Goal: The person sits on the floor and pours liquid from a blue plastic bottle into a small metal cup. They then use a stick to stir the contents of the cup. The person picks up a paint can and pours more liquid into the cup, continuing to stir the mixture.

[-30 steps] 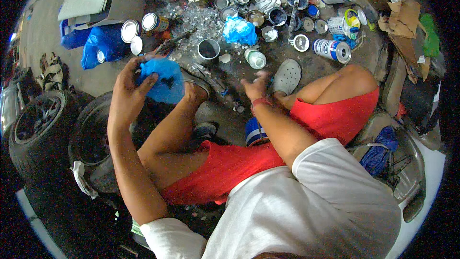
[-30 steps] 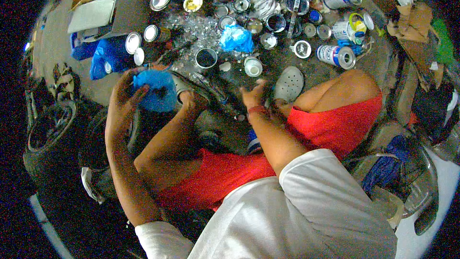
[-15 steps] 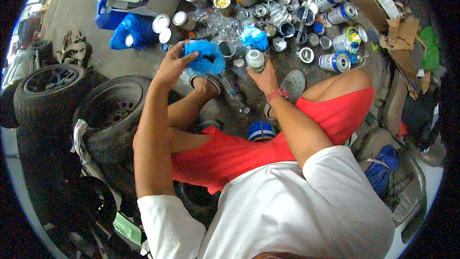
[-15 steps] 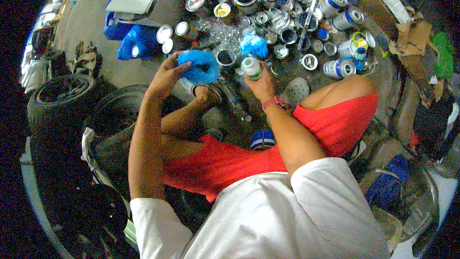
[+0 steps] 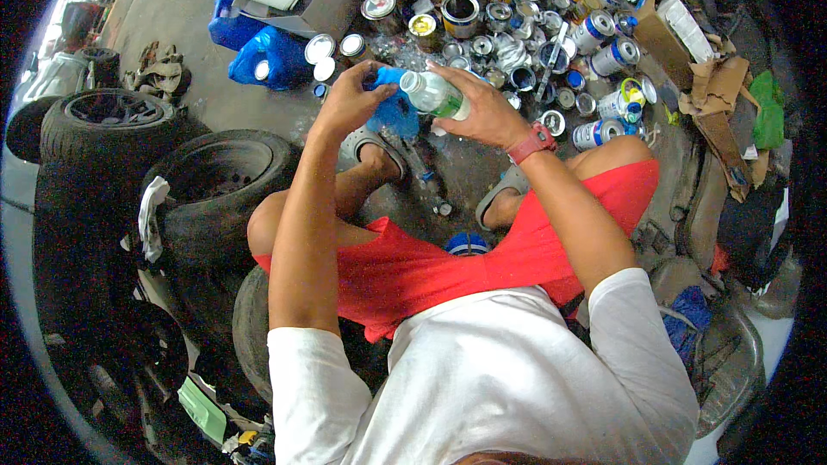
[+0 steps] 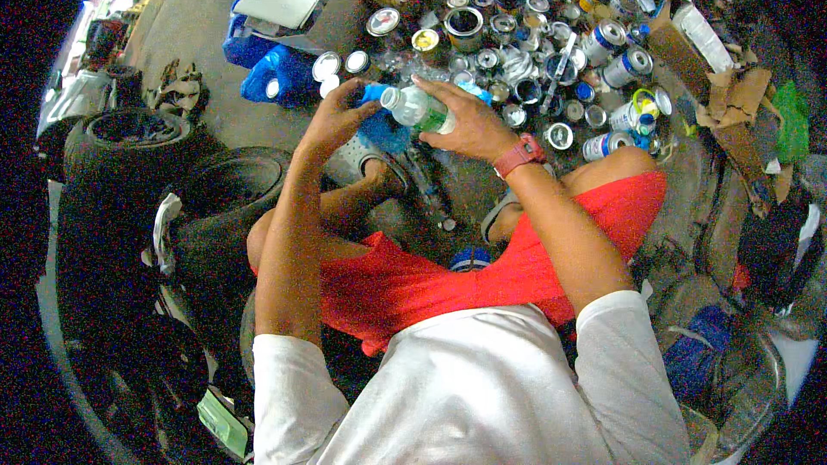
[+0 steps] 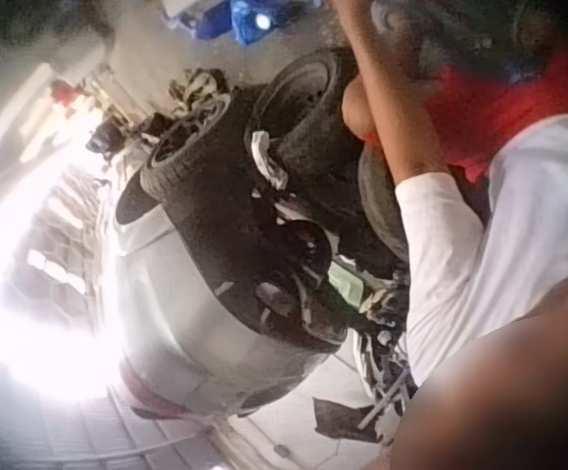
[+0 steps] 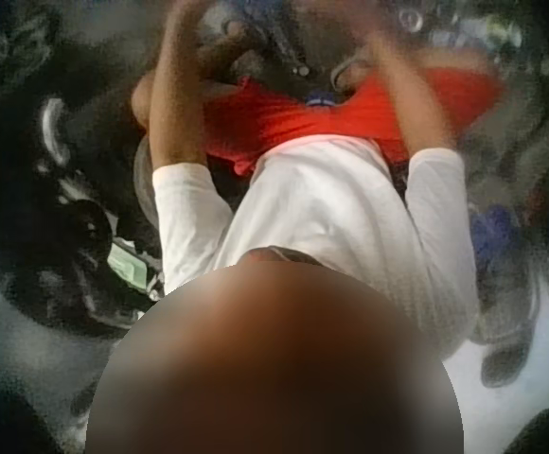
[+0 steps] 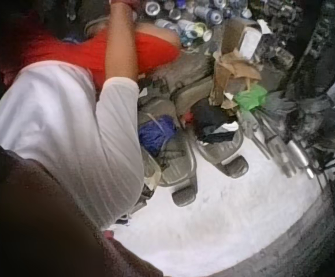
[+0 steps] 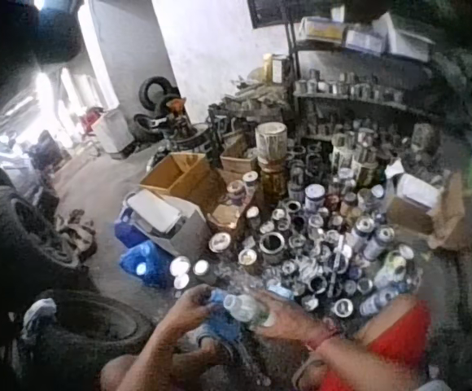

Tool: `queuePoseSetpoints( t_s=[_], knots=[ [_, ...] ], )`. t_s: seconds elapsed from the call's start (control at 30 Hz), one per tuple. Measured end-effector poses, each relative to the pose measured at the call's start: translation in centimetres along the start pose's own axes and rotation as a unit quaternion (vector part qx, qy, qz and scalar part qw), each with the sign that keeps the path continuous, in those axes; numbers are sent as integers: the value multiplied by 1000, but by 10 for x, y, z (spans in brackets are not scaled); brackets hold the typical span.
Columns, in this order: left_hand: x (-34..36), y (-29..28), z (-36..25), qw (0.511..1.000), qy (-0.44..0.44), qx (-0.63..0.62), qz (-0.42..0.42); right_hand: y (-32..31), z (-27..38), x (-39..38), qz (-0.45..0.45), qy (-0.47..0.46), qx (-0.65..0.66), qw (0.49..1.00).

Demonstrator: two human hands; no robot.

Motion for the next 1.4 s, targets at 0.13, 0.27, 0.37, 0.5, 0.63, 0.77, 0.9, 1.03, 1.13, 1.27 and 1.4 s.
queuePoseSetpoints(
  t_s=[0.13, 0.27, 0.37, 0.5, 0.63, 0.77, 0.9, 1.03, 1.13, 1.27, 1.4],
  knots=[
    [2, -2, -4, 995, 31, 90, -35, -11, 5, -6, 26, 51, 6, 998],
    [-5, 1, -2, 994, -6, 86, -69, -12, 8, -10, 13, 86, 18, 996],
    [-5, 3, 11, 996, -21, 72, -57, -6, 6, -13, 53, 86, 39, 994],
    [-3, 4, 15, 995, -28, 79, -50, -2, 4, -12, 56, 77, 62, 993],
    [-1, 8, 5, 996, -10, 82, -37, 1, 6, -8, 56, 9, 39, 998],
    [-2, 7, 6, 999, -39, 3, 27, 4, 6, -3, 123, 11, 72, 990],
    [-3, 4, 0, 992, -70, -52, 89, 2, 1, 0, 122, -30, 58, 990],
    [-5, 0, -2, 987, -93, -77, 109, -7, 6, 5, 195, -8, 48, 980],
    [-4, 0, -3, 979, -113, -107, 131, -7, 3, 4, 190, -19, 32, 981],
    [-3, -1, -12, 976, -121, -104, 151, -4, -2, 3, 166, -35, 18, 985],
    [-3, -5, -18, 974, -125, -75, 170, -1, -3, 4, 199, -4, 2, 980]
  ],
)
Point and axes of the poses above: each hand's wrist, its own x-axis towards the middle knuckle, its own y-axis out of the palm, z = x × y, the point moved 2 cm from there along x, towards the middle knuckle, and after that the axes turned 11 degrees about -x, right-handed, at the moved point
